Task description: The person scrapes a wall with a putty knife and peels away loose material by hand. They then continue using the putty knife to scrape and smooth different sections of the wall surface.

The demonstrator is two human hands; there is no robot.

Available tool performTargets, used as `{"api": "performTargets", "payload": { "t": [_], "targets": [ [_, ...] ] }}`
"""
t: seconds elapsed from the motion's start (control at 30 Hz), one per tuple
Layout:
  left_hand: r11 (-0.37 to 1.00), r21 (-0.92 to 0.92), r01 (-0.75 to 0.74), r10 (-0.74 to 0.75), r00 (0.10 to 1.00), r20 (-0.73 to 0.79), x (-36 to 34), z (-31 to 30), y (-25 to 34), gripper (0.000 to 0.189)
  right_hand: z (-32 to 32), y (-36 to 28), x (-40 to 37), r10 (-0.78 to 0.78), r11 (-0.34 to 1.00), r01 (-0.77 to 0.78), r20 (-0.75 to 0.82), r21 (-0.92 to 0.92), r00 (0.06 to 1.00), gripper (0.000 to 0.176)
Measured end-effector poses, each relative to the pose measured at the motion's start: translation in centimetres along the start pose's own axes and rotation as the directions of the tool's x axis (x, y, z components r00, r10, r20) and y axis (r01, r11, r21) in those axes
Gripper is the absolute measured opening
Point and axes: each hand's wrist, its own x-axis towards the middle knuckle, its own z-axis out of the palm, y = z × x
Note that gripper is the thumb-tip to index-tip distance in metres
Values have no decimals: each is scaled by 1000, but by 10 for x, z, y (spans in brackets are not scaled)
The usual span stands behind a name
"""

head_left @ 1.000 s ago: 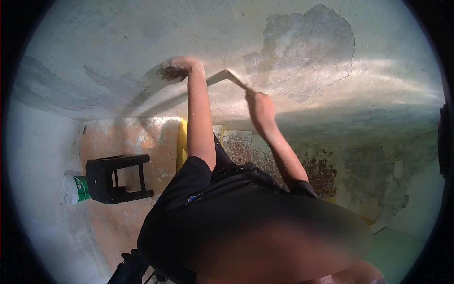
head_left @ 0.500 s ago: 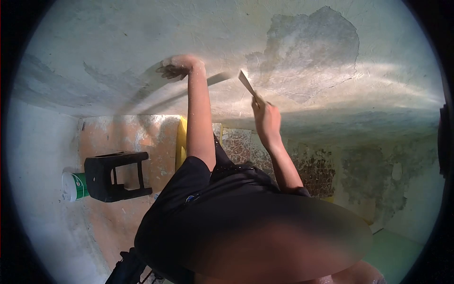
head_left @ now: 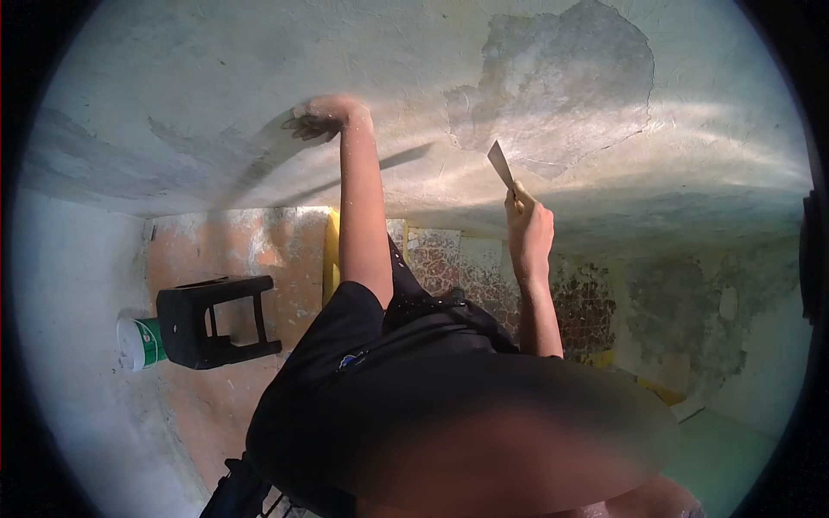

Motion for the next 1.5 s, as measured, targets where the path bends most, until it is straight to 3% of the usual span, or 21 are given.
{"api": "performTargets", "payload": {
  "t": [0.03,0.13,0.23,0.3,0.37,0.43,0.5,0.67,0.73,0.83,0.87,0.9,0.93,1.0,1.03,1.1,1.17,1.3,1.37,1.43,1.5],
  "targets": [
    [1000,-3,8,-8,1000,26,-1,0,-3,67,5,3,3,45,998,-47,49,38,998,26],
    [993,54,-107,113,985,-133,-19,18,-23,58,77,14,32,-233,972,231,81,35,969,36],
    [997,19,-74,76,987,-143,-13,12,-15,59,53,-16,11,-210,977,208,93,37,973,29],
    [999,-6,-45,43,989,-143,-7,12,-5,60,22,-5,1,-15,1000,17,161,-14,987,27],
    [999,-23,-27,23,990,-136,-10,14,-11,61,7,6,-2,95,994,-91,65,-59,993,23],
    [982,-172,-72,48,989,-140,-24,16,-25,58,26,11,8,-46,994,51,56,-94,997,25],
    [985,-156,-80,59,990,-130,-21,20,-16,57,75,11,28,-185,969,191,52,-159,981,29],
    [992,-68,-106,102,993,-62,3,-2,0,60,41,6,-6,-121,992,122,83,-7,989,26],
    [976,-177,124,-135,989,-55,28,-15,22,61,33,21,-10,-2,1000,3,61,-11,998,27],
    [843,-306,442,-464,886,2,89,-32,86,63,70,16,8,-80,996,80,20,-32,997,29],
    [778,-337,531,-556,831,24,114,-47,120,64,72,13,10,-73,980,97,140,-173,987,30],
    [695,-379,611,-641,765,58,93,-48,96,64,73,8,11,19,1000,-14,229,-22,973,27],
    [605,-410,682,-717,691,92,67,-41,74,65,70,2,9,-52,998,56,143,-26,988,27],
    [973,-95,210,-215,976,-37,12,1,26,64,54,3,-1,-83,995,86,67,-42,994,27],
    [995,67,-75,76,997,-23,-12,6,-7,64,40,7,-1,-63,997,66,67,-43,996,27],
    [997,-66,-39,35,997,-62,-23,10,-13,63,32,14,-1,14,996,-10,42,-90,999,29],
    [982,-190,-10,-7,996,-91,-20,12,-19,61,62,24,15,83,993,-69,156,-96,984,29],
    [998,54,-20,22,999,-39,13,-4,4,66,77,46,25,-60,973,80,98,-219,993,28],
    [990,141,-17,22,999,-33,13,2,12,67,49,37,1,-44,996,52,95,-77,994,27],
    [902,432,-14,27,999,-23,14,1,3,67,35,35,3,75,996,-71,85,-50,994,25],
    [724,690,-19,33,999,-6,14,6,0,68,58,29,19,50,999,-50,164,-4,985,29]
  ]
}}
